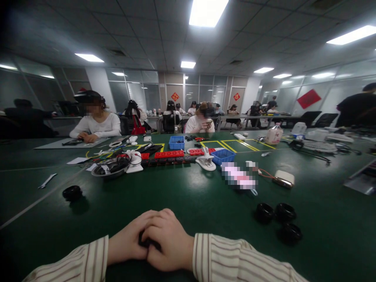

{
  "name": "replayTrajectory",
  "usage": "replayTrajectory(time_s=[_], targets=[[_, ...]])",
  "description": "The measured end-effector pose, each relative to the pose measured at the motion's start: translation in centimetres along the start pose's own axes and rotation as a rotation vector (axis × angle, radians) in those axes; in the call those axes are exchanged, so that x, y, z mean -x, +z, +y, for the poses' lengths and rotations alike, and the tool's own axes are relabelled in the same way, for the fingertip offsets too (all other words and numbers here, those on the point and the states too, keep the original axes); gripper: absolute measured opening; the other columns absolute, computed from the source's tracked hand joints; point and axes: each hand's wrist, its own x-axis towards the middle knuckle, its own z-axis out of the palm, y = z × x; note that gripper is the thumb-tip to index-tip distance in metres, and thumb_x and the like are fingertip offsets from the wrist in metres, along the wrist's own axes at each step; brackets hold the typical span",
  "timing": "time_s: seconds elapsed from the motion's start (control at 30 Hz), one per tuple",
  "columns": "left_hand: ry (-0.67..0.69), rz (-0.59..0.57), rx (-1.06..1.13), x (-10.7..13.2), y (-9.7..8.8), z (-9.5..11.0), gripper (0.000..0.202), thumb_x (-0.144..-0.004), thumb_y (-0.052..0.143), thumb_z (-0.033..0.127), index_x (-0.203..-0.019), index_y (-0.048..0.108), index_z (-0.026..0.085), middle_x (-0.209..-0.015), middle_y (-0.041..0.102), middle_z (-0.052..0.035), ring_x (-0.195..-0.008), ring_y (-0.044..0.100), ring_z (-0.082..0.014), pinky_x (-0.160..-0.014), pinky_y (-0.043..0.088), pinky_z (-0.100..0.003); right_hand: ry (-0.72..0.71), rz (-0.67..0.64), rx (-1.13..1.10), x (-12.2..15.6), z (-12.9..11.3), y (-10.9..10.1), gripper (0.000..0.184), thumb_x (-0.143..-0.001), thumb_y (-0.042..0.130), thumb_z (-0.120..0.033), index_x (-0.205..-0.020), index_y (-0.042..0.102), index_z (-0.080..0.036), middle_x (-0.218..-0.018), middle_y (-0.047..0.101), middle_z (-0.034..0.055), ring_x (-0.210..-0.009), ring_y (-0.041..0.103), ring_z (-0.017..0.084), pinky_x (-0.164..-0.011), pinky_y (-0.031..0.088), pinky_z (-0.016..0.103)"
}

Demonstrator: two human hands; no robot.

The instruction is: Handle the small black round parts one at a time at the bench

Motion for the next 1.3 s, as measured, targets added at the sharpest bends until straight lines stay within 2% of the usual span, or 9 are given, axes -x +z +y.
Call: replayTrajectory(time_s=[0.1, 0.23, 0.37, 0.47, 0.6, 0.8, 0.97, 1.13, 1.3], targets=[[0.045, -0.029, -0.006, 0.1, 0.1, -0.6, 0.053, -0.059, 0.067, 0.019, -0.110, 0.054, 0.026, -0.121, 0.050, -0.0019, -0.115, 0.041, -0.0250, -0.104, 0.029, -0.037, -0.123, -0.035, -0.040, 0.0, 0.1, -0.1, 0.018, -0.063, 0.037, -0.020, -0.076, 0.049, -0.018, -0.081, 0.058, 0.0009, -0.086, 0.050, 0.014, -0.091, 0.031, 0.035], [0.030, -0.036, -0.027, 0.3, 0.1, -0.6, 0.068, -0.059, 0.071, 0.025, -0.121, 0.045, 0.024, -0.125, 0.046, -0.0050, -0.116, 0.040, -0.0277, -0.105, 0.026, -0.041, -0.124, -0.013, -0.053, -0.1, -0.2, -0.5, 0.022, -0.068, 0.037, -0.023, -0.086, 0.049, -0.019, -0.087, 0.059, 0.0019, -0.094, 0.050, 0.015, -0.098, 0.026, 0.036], [-0.022, -0.007, -0.005, 0.3, 0.0, 0.1, 0.073, -0.057, 0.076, 0.039, -0.120, 0.043, 0.022, -0.121, 0.047, -0.0063, -0.112, 0.043, -0.0276, -0.102, 0.030, -0.044, 0.019, 0.067, -0.034, 0.0, -0.3, -0.6, 0.033, -0.078, 0.044, -0.042, -0.098, 0.049, -0.017, -0.098, 0.054, 0.0068, -0.095, 0.046, 0.018, -0.088, 0.033, 0.035], [-0.101, -0.005, -0.074, 0.3, 0.0, 0.7, 0.079, -0.051, 0.077, 0.052, -0.116, 0.045, 0.020, -0.114, 0.050, -0.0078, -0.107, 0.046, -0.0294, -0.103, 0.023, -0.051, 0.176, 0.099, 0.025, 0.2, 0.1, -0.1, 0.043, -0.073, 0.052, -0.054, -0.092, 0.051, -0.015, -0.091, 0.052, 0.0068, -0.084, 0.044, 0.018, -0.079, 0.036, 0.034], [-0.116, 0.010, -0.147, 0.3, 0.3, 1.2, 0.051, -0.061, 0.072, 0.042, -0.102, 0.052, 0.019, -0.102, 0.054, -0.0057, -0.100, 0.048, -0.0257, -0.104, 0.022, -0.049, 0.265, 0.028, 0.096, 0.2, 0.4, 0.4, 0.035, -0.067, 0.063, -0.046, -0.081, 0.052, -0.015, -0.083, 0.051, 0.0041, -0.077, 0.043, 0.017, -0.073, 0.035, 0.032], [-0.092, 0.012, -0.043, 0.2, 0.3, 0.6, 0.035, -0.057, 0.070, 0.019, -0.089, 0.057, 0.020, -0.096, 0.051, -0.0017, -0.092, 0.049, -0.0209, -0.085, 0.042, -0.031, 0.050, -0.043, -0.002, 0.0, 0.1, 0.0, 0.016, -0.063, 0.044, -0.020, -0.078, 0.050, -0.018, -0.082, 0.057, 0.0022, -0.083, 0.049, 0.016, -0.082, 0.035, 0.033], [-0.060, 0.020, -0.039, 0.1, 0.4, -0.4, 0.048, -0.057, 0.074, 0.029, -0.101, 0.057, 0.021, -0.103, 0.052, -0.0035, -0.095, 0.049, -0.0230, -0.090, 0.039, -0.035, -0.137, -0.056, -0.077, 0.0, 0.0, -0.1, 0.015, -0.063, 0.037, -0.018, -0.071, 0.049, -0.019, -0.076, 0.060, -0.0005, -0.088, 0.054, 0.014, -0.099, 0.025, 0.036], [-0.014, 0.016, -0.054, 0.3, 0.3, -0.2, 0.065, -0.060, 0.073, 0.033, -0.118, 0.046, 0.023, -0.114, 0.050, -0.0048, -0.106, 0.046, -0.0254, -0.098, 0.034, -0.040, -0.067, 0.076, -0.071, -0.1, -0.5, -0.7, 0.028, -0.073, 0.040, -0.029, -0.094, 0.053, -0.018, -0.092, 0.061, 0.0036, -0.095, 0.051, 0.017, -0.100, 0.024, 0.039], [-0.108, 0.058, -0.126, 0.4, 0.2, 0.5, 0.067, -0.057, 0.074, 0.046, -0.112, 0.047, 0.018, -0.111, 0.051, -0.0087, -0.104, 0.047, -0.0290, -0.099, 0.031, -0.048, 0.080, 0.141, -0.043, 0.1, -0.4, -0.6, 0.040, -0.080, 0.041, -0.047, -0.101, 0.051, -0.014, -0.095, 0.054, 0.0086, -0.088, 0.047, 0.020, -0.084, 0.035, 0.038]])
